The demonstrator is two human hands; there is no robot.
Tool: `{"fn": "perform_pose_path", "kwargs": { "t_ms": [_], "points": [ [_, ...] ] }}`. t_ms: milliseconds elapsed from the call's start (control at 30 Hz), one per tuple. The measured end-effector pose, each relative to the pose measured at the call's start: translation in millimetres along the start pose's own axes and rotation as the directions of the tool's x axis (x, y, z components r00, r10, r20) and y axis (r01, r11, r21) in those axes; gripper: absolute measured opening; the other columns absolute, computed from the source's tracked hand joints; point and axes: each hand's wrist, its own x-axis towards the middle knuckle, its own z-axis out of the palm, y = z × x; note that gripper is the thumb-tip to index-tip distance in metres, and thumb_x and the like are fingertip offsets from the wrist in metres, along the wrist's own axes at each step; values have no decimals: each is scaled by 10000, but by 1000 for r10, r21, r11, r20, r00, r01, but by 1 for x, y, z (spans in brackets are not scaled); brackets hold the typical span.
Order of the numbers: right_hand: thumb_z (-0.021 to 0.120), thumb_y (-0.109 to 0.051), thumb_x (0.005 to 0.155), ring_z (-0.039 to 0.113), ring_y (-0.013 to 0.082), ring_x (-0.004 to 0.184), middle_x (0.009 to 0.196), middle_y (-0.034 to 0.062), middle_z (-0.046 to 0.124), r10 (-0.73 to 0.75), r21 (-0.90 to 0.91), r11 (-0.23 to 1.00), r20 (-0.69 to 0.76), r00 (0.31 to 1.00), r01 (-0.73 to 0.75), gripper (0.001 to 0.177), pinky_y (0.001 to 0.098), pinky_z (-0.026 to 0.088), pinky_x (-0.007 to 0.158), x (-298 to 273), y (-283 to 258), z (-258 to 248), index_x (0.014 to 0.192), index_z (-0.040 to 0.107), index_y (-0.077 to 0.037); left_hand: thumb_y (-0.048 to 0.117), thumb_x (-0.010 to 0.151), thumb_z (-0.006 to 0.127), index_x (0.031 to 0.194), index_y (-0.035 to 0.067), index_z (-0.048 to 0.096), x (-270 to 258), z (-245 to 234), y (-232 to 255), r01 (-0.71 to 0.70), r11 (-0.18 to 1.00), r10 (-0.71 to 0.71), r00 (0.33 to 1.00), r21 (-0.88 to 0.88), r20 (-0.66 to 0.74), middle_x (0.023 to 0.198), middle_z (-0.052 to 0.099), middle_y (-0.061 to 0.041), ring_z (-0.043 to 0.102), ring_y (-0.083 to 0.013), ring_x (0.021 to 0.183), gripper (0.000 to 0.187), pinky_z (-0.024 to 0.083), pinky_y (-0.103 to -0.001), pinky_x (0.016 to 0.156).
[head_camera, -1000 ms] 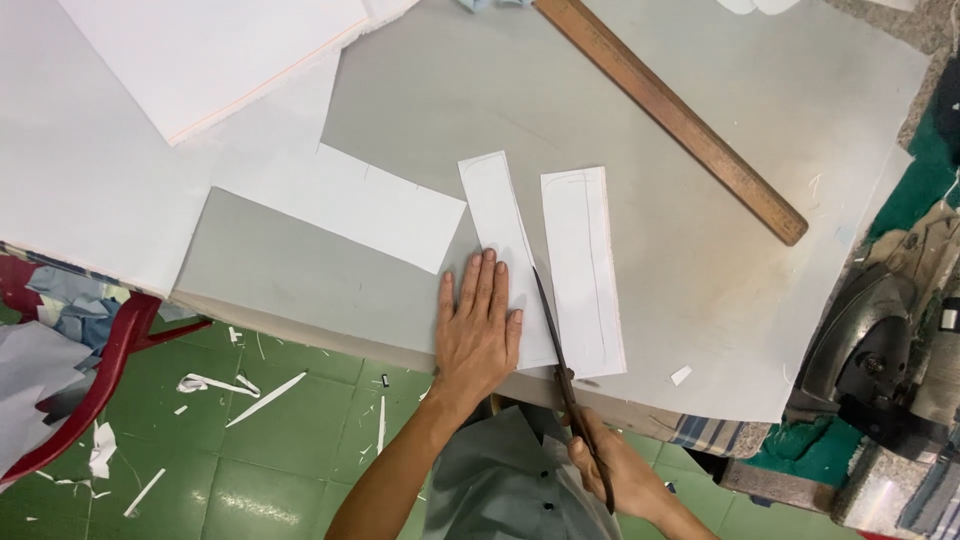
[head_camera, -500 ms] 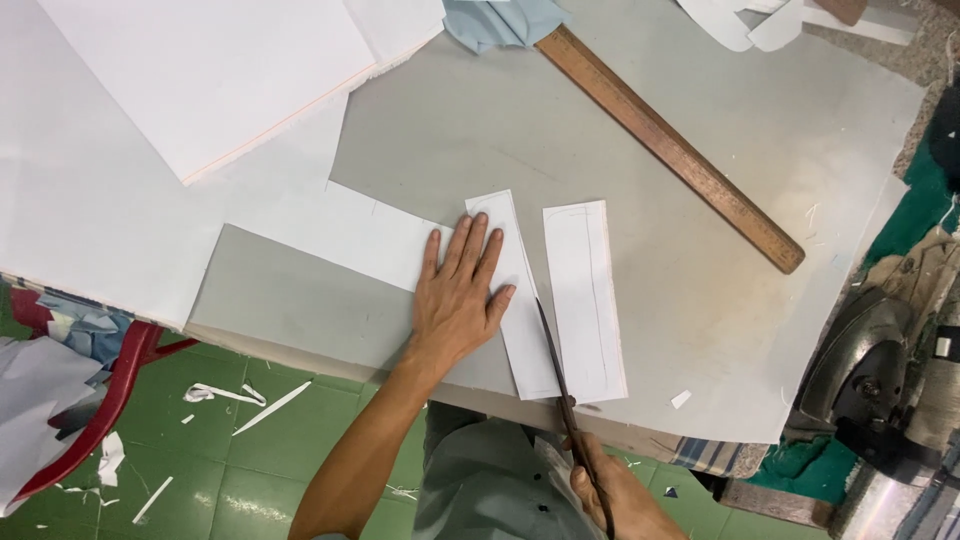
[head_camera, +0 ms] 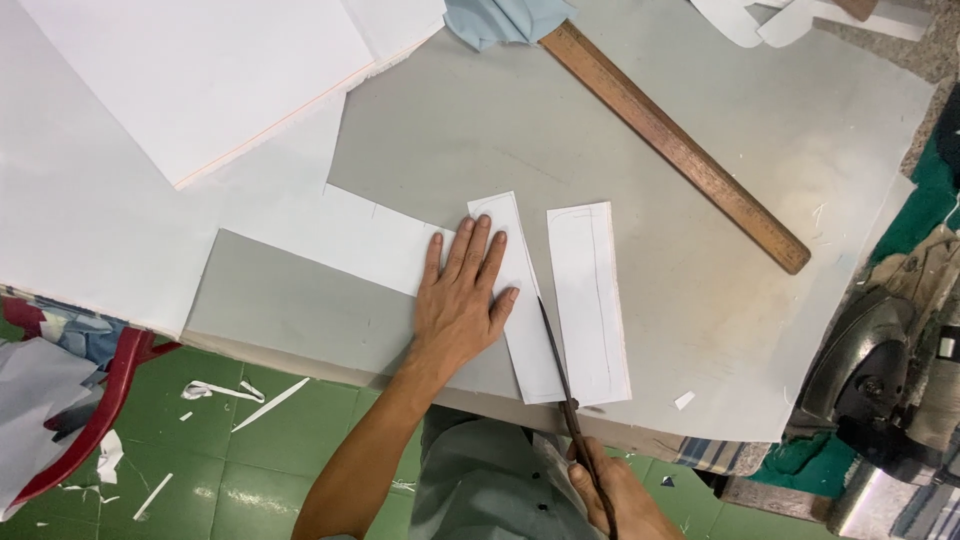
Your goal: The person uses a ruler and pencil to mark lines on a sheet of white paper. They then use scissors to cut the paper along the marked lines into several strips. The person continues to trim and cut the paper strips into smaller pieces.
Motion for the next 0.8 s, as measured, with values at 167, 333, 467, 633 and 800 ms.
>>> {"fn": "perform_pose_path", "kwargs": {
  "t_ms": [167, 333, 467, 633, 800],
  "points": [
    [325, -699, 891, 506, 166, 1032, 1176, -8, 490, 239, -7, 971, 146, 960, -241, 751, 342, 407, 890, -6, -51, -28, 1468, 401, -225, 486, 1083, 371, 1587, 87, 419, 1, -3, 0, -4, 1000, 4, 1000, 18, -8, 1671, 330, -144, 298, -286, 1554, 645, 192, -523, 1274],
    [312, -571, 989, 383, 120, 540, 619, -22, 460, -36, -25, 999, 60, 998, 38, 580, 358, 319, 536, 21, -43, -25, 1309, 522, -135, 466, 1088, 383, 1602, 104, 403, 0, -1, -1, 5, 999, -5, 1000, 33, 0, 1686, 302, -129, 256, -266, 1570, 630, 150, -506, 1289],
    [321, -577, 1004, 359, 128, 613, 677, 2, 442, 20, -50, 999, 39, 999, -18, 514, 363, 312, 573, 30, -46, -26, 1085, 533, -117, 464, 1079, 379, 1604, 108, 396, 1, -2, -1, 10, 999, -11, 1000, 37, 28, 1690, 296, -127, 250, -266, 1572, 635, 150, -504, 1288],
    [286, -569, 1014, 364, 135, 565, 624, 0, 441, -31, -86, 996, -9, 999, 31, 524, 372, 305, 545, 36, -40, -20, 1008, 531, -106, 472, 1081, 370, 1604, 108, 396, 1, 0, -3, 17, 999, -18, 999, 34, 33, 1690, 296, -120, 257, -262, 1569, 638, 161, -504, 1287],
    [312, -627, 978, 373, 112, 463, 572, -38, 442, -8, -39, 999, 13, 1000, 8, 523, 324, 325, 438, 37, -41, -20, 984, 494, -136, 470, 1078, 401, 1613, 103, 365, 0, 3, -3, 13, 1000, -13, 999, 3, 30, 1691, 284, -133, 250, -268, 1573, 650, 154, -512, 1292]
  ]
}}
